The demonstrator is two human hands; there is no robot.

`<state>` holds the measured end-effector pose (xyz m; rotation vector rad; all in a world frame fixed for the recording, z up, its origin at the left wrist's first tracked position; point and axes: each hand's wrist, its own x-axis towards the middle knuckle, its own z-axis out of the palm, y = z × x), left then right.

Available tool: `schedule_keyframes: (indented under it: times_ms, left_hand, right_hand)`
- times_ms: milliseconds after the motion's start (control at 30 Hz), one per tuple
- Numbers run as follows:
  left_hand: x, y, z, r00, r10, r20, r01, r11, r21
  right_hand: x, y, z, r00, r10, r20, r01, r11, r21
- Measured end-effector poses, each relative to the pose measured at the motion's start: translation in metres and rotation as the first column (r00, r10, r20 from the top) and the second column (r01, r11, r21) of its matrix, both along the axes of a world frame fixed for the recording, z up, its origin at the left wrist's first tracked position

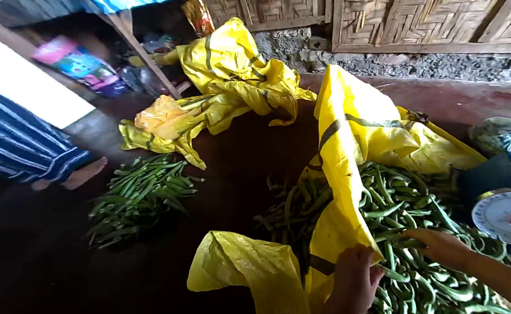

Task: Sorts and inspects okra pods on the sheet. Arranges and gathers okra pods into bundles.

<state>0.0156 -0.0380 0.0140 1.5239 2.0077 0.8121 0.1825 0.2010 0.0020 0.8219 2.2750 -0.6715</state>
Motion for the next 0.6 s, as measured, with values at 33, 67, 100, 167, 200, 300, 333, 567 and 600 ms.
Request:
schedule_keyframes:
  times_ms: [33, 67, 100, 167, 200, 300, 333, 567, 600]
  left_hand:
    - [-0.005, -0.005, 0.003, 0.999, 0.041, 0.017, -0.042, 0.997, 0.058]
    - [-0.012, -0.011, 0.007, 0.995, 0.095, 0.035, -0.098, 0.992, 0.085]
    - [-0.02, -0.018, 0.01, 0.986, 0.165, 0.031, -0.168, 0.979, 0.117]
    - [-0.037, -0.029, 0.014, 0.947, 0.318, -0.038, -0.311, 0.941, 0.131]
    - [-0.043, -0.033, 0.015, 0.92, 0.384, -0.079, -0.375, 0.92, 0.111]
    - [-0.04, -0.036, 0.011, 0.921, 0.363, -0.14, -0.377, 0.922, -0.09]
    - [-0.03, -0.034, 0.002, 0.945, 0.291, -0.15, -0.313, 0.936, -0.159]
    - [0.016, -0.024, -0.068, 0.945, -0.015, -0.327, -0.123, 0.909, -0.398]
    - [0.016, -0.025, -0.07, 0.937, -0.005, -0.349, -0.132, 0.92, -0.37]
  right_hand:
    - [0.002, 0.002, -0.002, 1.0, 0.001, 0.001, -0.001, 1.0, 0.002]
    - [0.003, 0.003, -0.003, 1.0, 0.003, -0.001, -0.003, 1.0, 0.002]
    - [0.004, 0.004, -0.004, 1.0, 0.006, 0.001, -0.006, 1.0, 0.005]
    - [0.003, 0.004, -0.004, 1.0, 0.008, 0.009, -0.008, 1.0, 0.007]
    - [0.002, 0.004, -0.004, 1.0, 0.01, 0.019, -0.01, 1.0, 0.009]
    - [0.0, 0.004, -0.006, 0.999, 0.019, 0.042, -0.02, 1.0, 0.022]
    - [-0.001, 0.005, -0.008, 0.999, 0.023, 0.043, -0.024, 0.999, 0.026]
    - [-0.017, 0.011, -0.01, 0.999, 0.013, 0.04, -0.015, 0.998, 0.06]
    - [-0.019, 0.009, -0.006, 1.0, -0.006, 0.024, 0.003, 0.995, 0.103]
